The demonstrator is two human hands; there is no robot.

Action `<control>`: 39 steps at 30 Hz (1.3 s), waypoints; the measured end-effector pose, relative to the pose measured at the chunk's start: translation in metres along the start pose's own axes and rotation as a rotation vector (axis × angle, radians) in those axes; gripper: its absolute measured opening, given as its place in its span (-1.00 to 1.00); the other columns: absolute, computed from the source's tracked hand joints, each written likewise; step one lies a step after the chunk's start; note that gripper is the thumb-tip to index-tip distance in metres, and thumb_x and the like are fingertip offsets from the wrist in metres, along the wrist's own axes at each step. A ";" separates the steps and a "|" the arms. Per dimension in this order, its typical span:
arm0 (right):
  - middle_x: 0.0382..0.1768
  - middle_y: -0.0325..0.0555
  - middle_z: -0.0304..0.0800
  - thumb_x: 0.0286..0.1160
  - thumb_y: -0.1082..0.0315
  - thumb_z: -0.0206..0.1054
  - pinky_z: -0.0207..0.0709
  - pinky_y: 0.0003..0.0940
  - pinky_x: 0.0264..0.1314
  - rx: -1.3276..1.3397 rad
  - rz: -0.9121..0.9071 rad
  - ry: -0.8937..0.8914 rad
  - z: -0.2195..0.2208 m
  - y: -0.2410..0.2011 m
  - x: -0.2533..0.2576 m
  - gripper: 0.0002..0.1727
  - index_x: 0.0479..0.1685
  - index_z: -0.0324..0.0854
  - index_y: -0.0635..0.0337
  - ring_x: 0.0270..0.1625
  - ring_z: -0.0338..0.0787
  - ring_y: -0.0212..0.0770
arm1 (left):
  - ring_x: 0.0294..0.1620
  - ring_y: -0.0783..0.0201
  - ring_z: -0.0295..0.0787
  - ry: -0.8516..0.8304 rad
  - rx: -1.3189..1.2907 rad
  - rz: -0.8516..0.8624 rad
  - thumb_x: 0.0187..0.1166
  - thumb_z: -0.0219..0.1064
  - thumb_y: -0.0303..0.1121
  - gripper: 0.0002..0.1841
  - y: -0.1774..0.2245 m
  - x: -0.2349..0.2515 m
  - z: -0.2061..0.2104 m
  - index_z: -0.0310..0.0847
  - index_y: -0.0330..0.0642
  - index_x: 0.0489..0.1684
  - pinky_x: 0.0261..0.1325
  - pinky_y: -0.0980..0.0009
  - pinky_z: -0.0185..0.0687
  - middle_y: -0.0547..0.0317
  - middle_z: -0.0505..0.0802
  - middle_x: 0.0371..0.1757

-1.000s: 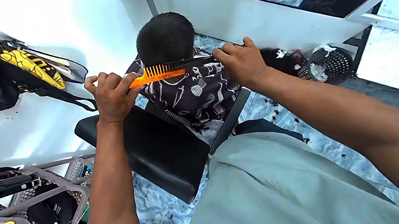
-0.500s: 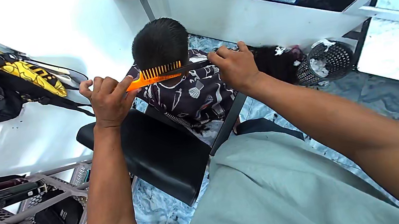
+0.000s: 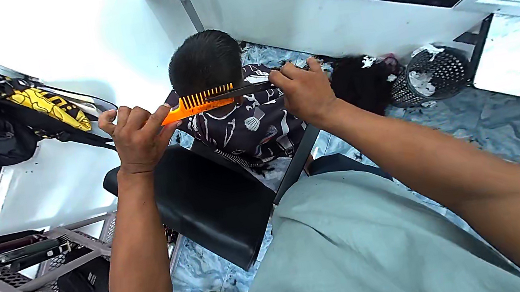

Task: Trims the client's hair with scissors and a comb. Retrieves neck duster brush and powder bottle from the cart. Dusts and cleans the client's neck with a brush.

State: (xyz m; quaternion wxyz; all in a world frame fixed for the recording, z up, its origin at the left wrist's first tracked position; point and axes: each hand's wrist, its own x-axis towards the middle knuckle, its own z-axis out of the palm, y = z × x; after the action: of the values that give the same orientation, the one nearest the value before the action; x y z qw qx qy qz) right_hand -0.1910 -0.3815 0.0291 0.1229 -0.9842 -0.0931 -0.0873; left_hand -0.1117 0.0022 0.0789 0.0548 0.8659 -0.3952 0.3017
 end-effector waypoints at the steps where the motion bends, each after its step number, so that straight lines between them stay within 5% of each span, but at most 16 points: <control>1: 0.00 0.20 0.75 0.55 0.54 0.18 0.44 0.49 0.30 0.006 0.001 -0.002 0.000 0.001 0.001 -0.60 0.34 0.60 0.08 0.05 0.82 0.26 | -0.22 -0.05 0.61 0.000 0.004 0.002 0.62 0.38 0.09 -0.62 0.001 0.001 -0.001 0.80 0.15 0.24 0.34 -0.15 0.23 0.03 0.67 -0.41; 7: 0.05 0.18 0.76 0.54 0.49 0.13 0.54 0.36 0.14 0.103 0.060 0.058 0.012 0.014 -0.003 -0.57 0.37 0.63 0.11 0.02 0.82 0.24 | -0.21 -0.15 0.68 -0.293 -0.065 0.131 0.72 0.22 0.10 -0.58 0.002 -0.010 -0.006 0.79 0.09 0.26 0.36 -0.33 0.27 -0.03 0.72 -0.37; 11: -0.03 0.18 0.79 0.55 0.59 0.18 0.30 0.58 0.49 0.116 -0.035 0.023 0.025 0.021 -0.003 -0.62 0.26 0.66 0.06 0.05 0.84 0.26 | -0.24 -0.04 0.65 -0.209 -0.004 0.054 0.65 0.32 0.09 -0.62 -0.001 -0.009 -0.014 0.82 0.14 0.22 0.41 -0.23 0.21 0.06 0.70 -0.43; 39: -0.04 0.15 0.77 0.48 0.56 0.19 0.40 0.49 0.40 0.257 -0.020 0.029 0.034 0.036 0.013 -0.62 0.23 0.64 0.07 0.01 0.84 0.21 | -0.34 0.02 0.58 -0.205 0.065 0.127 0.59 0.39 0.12 -0.58 0.022 0.048 -0.041 0.84 0.08 0.20 0.39 -0.14 0.22 0.10 0.62 -0.54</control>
State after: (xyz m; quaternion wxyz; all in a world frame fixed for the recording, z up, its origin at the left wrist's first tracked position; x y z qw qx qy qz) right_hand -0.1665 -0.4050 -0.0093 0.2484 -0.9580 -0.1116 -0.0901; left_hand -0.1232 -0.0300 0.1365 -0.0330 0.8667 -0.4429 0.2270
